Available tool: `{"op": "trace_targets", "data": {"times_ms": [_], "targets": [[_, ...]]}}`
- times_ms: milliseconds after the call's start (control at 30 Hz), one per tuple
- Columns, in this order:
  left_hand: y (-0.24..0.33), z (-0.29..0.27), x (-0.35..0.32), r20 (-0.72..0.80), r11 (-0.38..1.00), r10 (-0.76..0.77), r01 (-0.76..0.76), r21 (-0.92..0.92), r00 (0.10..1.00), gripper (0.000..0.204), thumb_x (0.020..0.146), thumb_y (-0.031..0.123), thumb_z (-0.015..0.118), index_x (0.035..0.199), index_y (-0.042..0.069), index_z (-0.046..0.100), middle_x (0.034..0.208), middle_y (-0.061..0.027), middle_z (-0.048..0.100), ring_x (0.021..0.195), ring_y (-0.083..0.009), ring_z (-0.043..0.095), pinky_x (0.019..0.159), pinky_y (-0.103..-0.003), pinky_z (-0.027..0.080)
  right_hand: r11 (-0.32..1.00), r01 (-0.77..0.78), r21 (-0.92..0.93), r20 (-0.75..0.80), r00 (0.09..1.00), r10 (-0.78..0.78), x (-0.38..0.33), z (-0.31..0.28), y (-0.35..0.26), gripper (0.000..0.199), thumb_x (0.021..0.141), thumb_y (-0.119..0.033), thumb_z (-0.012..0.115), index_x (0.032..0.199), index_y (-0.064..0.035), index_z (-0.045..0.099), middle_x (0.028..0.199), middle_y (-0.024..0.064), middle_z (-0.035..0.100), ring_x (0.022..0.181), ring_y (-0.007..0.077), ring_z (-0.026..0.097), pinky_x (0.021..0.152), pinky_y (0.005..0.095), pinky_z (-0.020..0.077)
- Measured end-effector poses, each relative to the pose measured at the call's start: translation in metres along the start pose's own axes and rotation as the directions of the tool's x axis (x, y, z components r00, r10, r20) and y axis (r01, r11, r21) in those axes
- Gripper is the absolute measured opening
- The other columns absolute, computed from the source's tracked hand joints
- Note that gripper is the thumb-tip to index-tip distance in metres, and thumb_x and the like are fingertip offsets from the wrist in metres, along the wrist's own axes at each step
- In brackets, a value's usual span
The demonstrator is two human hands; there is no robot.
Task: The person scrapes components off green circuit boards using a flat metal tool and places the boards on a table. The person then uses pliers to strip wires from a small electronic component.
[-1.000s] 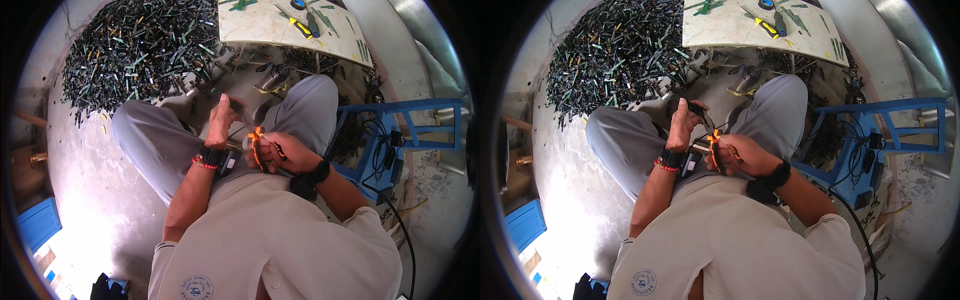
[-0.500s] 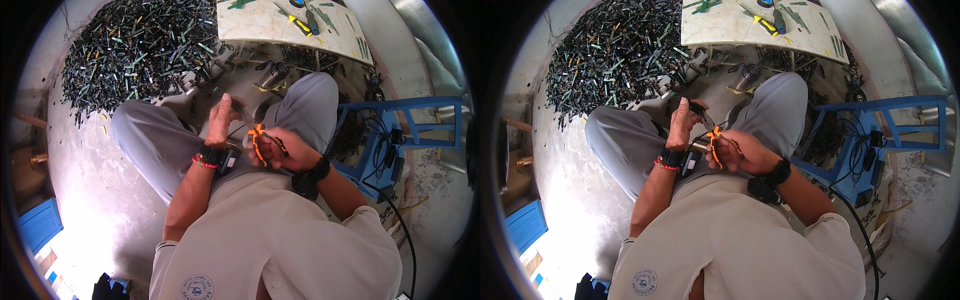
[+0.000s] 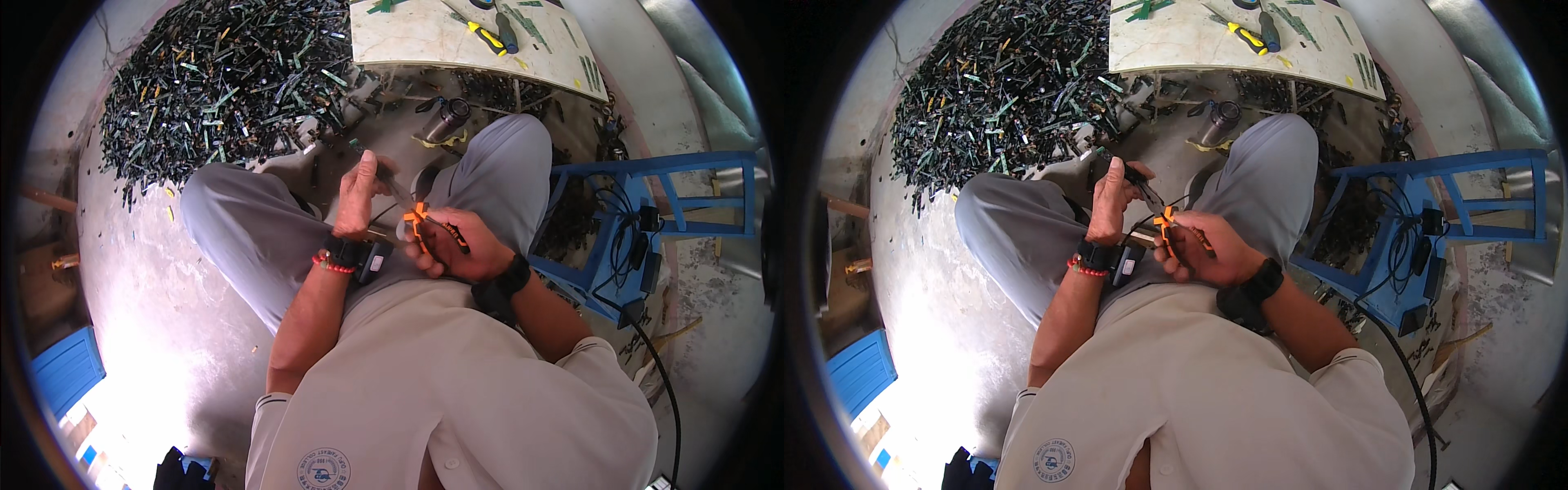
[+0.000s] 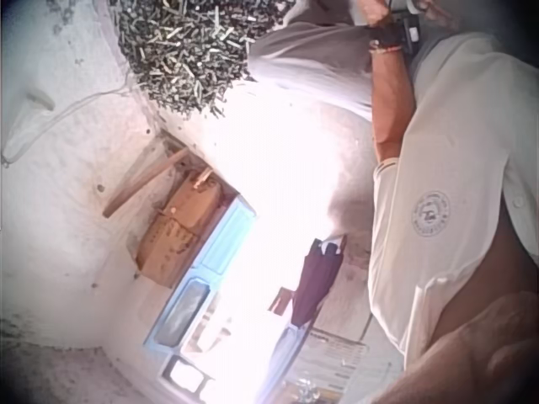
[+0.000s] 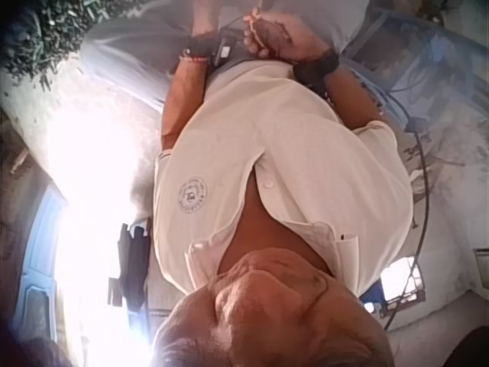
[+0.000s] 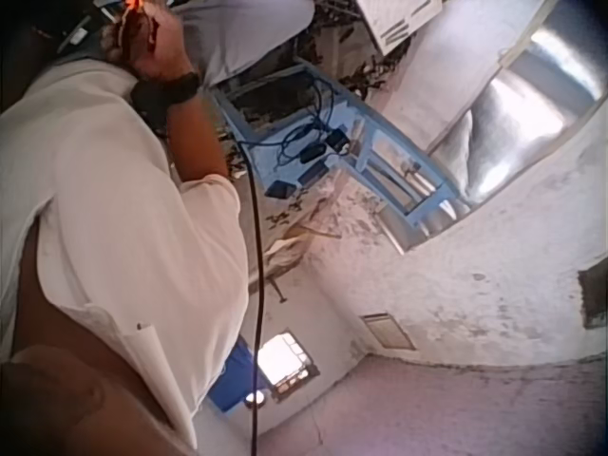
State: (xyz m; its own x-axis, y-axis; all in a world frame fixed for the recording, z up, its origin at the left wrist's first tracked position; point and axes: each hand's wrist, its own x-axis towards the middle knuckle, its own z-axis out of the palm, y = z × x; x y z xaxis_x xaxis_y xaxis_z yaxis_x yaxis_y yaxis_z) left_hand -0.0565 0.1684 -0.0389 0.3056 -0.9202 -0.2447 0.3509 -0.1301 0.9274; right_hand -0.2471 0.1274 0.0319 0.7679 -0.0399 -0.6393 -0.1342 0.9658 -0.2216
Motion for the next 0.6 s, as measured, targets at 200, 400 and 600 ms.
{"op": "trace_targets", "data": {"times_ms": [200, 400, 600], "targets": [[0.005, 0.002, -0.002, -0.007, 0.999, -0.01, 0.01, 0.053, 1.0, 0.07, 0.097, 0.059, 0.029, 0.093, -0.001, 0.065, 0.077, -0.0043, 0.058, 0.066, -0.0107, 0.048, 0.062, -0.025, 0.035, 0.998, -0.035, -0.046, -0.006, 0.999, 0.035, -0.007, -0.002, -0.003, 0.035, 0.097, -0.042, 0.041, 0.094, -0.0091, 0.054, 0.078, 0.0014, 0.054, 0.062, 0.012, 0.044, 0.051, 0.0241, 0.0317], [-0.001, 0.002, -0.001, -0.021, 0.998, -0.044, 0.045, 0.05, 0.999, 0.072, 0.097, 0.061, 0.027, 0.092, 0.0, 0.066, 0.081, -0.0058, 0.062, 0.069, -0.0116, 0.05, 0.065, -0.025, 0.038, 0.962, -0.042, -0.271, -0.175, 0.985, -0.006, -0.012, 0.0, -0.004, 0.034, 0.095, -0.04, 0.043, 0.099, -0.0079, 0.053, 0.079, 0.0, 0.05, 0.06, 0.0098, 0.04, 0.048, 0.022, 0.0298], [-0.013, -0.005, 0.005, 0.013, 0.995, -0.057, 0.056, 0.087, 0.998, 0.072, 0.097, 0.06, 0.029, 0.091, -0.002, 0.064, 0.089, -0.0112, 0.067, 0.077, -0.0149, 0.057, 0.076, -0.029, 0.046, 0.624, -0.052, -0.78, -0.279, 0.921, -0.272, -0.011, -0.007, -0.005, 0.03, 0.093, -0.033, 0.052, 0.093, -0.0033, 0.056, 0.073, 0.0018, 0.052, 0.059, 0.0124, 0.046, 0.051, 0.0262, 0.0376]]}}
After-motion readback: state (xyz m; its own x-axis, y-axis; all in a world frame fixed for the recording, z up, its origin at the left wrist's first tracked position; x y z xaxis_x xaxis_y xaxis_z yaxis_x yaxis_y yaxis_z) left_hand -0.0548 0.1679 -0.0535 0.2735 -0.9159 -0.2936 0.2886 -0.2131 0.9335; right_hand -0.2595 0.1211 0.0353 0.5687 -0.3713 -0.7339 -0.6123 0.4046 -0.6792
